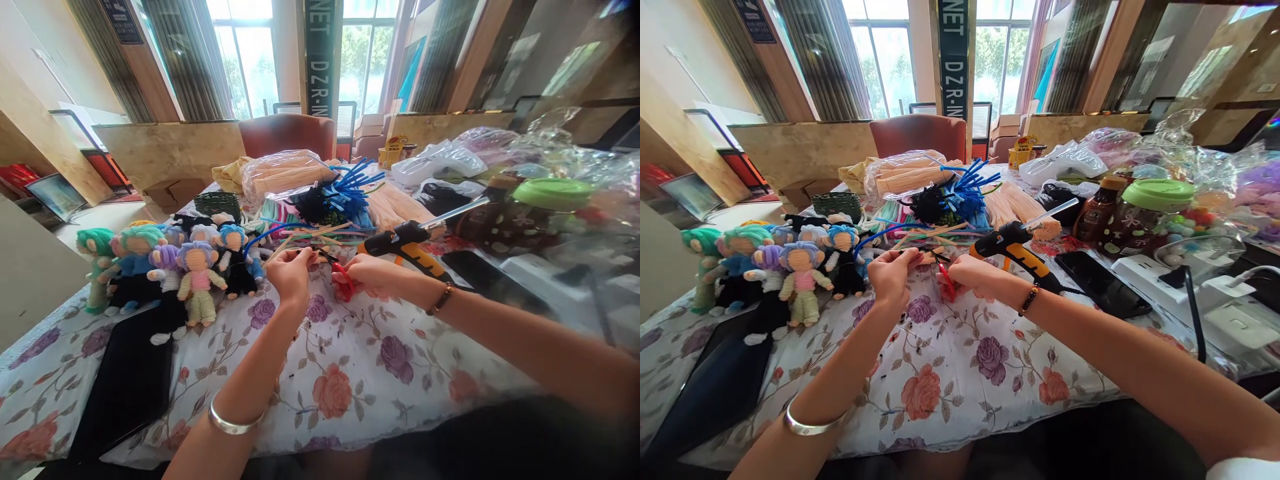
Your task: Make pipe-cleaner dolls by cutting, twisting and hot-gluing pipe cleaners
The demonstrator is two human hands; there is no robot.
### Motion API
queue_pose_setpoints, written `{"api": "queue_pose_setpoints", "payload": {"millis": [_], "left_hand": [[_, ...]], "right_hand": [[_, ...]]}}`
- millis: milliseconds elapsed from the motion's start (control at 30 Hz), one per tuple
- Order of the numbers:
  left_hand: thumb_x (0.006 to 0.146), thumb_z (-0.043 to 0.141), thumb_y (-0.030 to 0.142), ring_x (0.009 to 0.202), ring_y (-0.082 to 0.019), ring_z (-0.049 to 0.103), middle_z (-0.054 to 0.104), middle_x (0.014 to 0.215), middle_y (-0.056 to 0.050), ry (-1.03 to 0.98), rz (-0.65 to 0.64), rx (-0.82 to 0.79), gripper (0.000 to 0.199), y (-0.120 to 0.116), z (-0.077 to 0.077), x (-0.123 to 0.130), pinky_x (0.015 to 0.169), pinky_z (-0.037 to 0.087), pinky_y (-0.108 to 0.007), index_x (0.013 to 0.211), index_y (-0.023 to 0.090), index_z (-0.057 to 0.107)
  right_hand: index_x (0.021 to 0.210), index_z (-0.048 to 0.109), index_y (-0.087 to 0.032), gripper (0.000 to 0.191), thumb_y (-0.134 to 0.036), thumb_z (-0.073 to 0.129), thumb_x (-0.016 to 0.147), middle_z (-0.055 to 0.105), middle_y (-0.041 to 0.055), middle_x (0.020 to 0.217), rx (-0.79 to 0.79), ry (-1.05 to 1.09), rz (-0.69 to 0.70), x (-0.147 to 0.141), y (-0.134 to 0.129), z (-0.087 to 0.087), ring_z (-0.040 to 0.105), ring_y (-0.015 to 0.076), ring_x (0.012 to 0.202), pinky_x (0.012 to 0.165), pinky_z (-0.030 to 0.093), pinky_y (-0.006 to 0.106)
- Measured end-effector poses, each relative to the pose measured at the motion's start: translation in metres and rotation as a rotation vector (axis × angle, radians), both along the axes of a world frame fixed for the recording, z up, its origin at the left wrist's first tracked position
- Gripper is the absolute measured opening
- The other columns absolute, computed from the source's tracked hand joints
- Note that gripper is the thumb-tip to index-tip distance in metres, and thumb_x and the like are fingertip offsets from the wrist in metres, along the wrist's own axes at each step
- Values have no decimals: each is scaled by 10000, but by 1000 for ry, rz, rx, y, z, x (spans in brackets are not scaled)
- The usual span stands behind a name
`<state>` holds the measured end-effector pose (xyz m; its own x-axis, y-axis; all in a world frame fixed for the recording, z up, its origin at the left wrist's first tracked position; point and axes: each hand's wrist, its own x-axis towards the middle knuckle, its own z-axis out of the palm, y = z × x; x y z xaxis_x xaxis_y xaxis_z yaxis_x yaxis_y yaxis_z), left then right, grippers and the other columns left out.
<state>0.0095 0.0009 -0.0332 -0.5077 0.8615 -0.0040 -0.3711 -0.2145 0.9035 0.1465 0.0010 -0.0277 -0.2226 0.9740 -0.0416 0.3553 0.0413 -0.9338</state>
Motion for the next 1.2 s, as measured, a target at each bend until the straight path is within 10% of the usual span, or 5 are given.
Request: {"api": "queue_pose_setpoints", "payload": {"millis": [133, 433, 867, 1200], "left_hand": [[538, 766, 189, 561, -116, 641, 634, 574, 7, 30, -28, 81, 166, 1, -1, -1, 692, 558, -298, 574, 125, 617], [511, 811, 224, 608, -100, 637, 668, 633, 17, -1, -63, 268, 199, 0, 0, 1, 709, 558, -281, 622, 146, 665], [568, 775, 167, 690, -98, 633, 663, 707, 15, 171, -89, 376, 190, 0, 1, 1, 701, 527, -228, 698, 167, 636], [599, 755, 156, 727, -133, 664, 677, 736, 1, 362, -280, 401, 204, -8, 7, 4, 683, 542, -251, 754, 178, 624]], "right_hand": [[502, 572, -172, 326, -414, 625, 714, 566, 43, 481, -161, -27, 147, 4, -6, 0, 420, 113, 405, 395, 283, 260], [515, 508, -179, 273, -285, 546, 764, 577, 32, 517, 391, -443, -43, 0, -28, 7, 465, 127, 500, 502, 274, 268], [769, 586, -161, 363, -479, 720, 657, 601, 2, 690, 269, 436, -98, -9, -6, -10, 524, 109, 583, 518, 396, 230], [777, 585, -164, 342, -409, 769, 626, 609, -7, 690, 275, 617, -182, -7, -11, 4, 557, 106, 614, 595, 458, 245]]}}
